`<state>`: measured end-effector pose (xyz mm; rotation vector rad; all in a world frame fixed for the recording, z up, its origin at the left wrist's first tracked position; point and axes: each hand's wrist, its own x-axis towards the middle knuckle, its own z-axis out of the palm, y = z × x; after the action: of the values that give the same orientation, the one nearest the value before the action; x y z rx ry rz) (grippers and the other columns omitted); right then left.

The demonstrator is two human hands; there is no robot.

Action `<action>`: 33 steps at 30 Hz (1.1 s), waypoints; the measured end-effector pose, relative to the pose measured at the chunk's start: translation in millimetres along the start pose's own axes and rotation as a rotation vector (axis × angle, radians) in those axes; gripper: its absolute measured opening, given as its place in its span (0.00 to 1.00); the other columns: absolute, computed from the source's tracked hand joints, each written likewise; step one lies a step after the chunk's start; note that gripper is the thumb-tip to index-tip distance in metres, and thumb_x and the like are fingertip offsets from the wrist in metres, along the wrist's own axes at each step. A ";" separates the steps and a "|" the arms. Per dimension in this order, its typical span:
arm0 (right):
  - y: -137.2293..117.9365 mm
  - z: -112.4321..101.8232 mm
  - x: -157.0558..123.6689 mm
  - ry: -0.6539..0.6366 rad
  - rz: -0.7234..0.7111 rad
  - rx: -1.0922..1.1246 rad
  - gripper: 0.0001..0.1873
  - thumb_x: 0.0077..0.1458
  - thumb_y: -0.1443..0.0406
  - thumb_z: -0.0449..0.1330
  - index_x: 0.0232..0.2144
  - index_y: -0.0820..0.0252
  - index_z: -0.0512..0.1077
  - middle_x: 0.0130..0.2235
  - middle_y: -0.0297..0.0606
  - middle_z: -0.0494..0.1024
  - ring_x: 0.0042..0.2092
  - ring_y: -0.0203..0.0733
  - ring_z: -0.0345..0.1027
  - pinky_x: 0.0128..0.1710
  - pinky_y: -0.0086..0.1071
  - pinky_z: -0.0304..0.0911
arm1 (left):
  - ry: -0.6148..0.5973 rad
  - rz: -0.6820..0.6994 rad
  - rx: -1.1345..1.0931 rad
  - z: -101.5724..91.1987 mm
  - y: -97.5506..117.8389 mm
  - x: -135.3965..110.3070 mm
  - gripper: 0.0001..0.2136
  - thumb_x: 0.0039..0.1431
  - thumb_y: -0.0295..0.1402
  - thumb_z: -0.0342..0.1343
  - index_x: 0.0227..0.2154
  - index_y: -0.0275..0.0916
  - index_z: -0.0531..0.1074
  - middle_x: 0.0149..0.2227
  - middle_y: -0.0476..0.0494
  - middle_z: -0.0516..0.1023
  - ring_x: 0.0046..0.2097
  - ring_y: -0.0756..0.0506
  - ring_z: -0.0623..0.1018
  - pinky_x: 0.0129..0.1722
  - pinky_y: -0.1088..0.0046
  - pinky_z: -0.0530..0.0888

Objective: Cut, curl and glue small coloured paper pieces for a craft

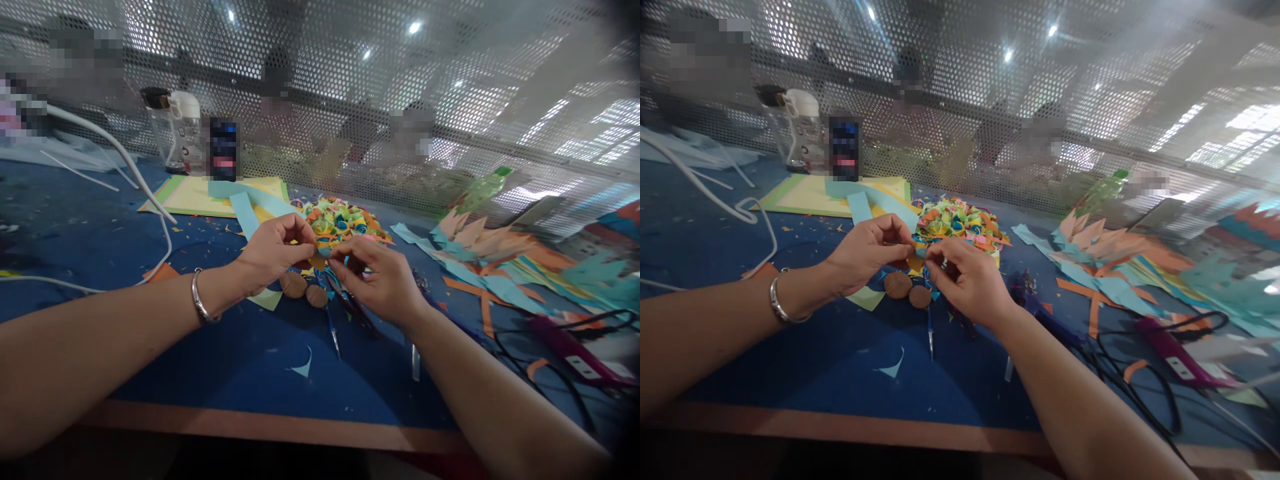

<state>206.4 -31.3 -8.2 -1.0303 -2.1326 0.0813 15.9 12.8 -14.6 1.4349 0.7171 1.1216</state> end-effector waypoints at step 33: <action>-1.1 0.2 1.9 -0.010 0.224 0.246 0.06 0.59 0.62 0.60 0.32 0.59 0.71 0.26 0.30 0.71 0.24 0.31 0.63 0.24 0.28 0.61 | -0.096 0.201 0.173 -1.7 1.9 -2.8 0.10 0.50 0.26 0.59 0.30 0.40 0.62 0.31 0.50 0.71 0.27 0.55 0.70 0.27 0.77 0.67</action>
<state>204.8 -30.6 -6.8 -1.1160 -1.9496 0.4462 13.0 10.5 -13.5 1.7264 0.6250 1.1566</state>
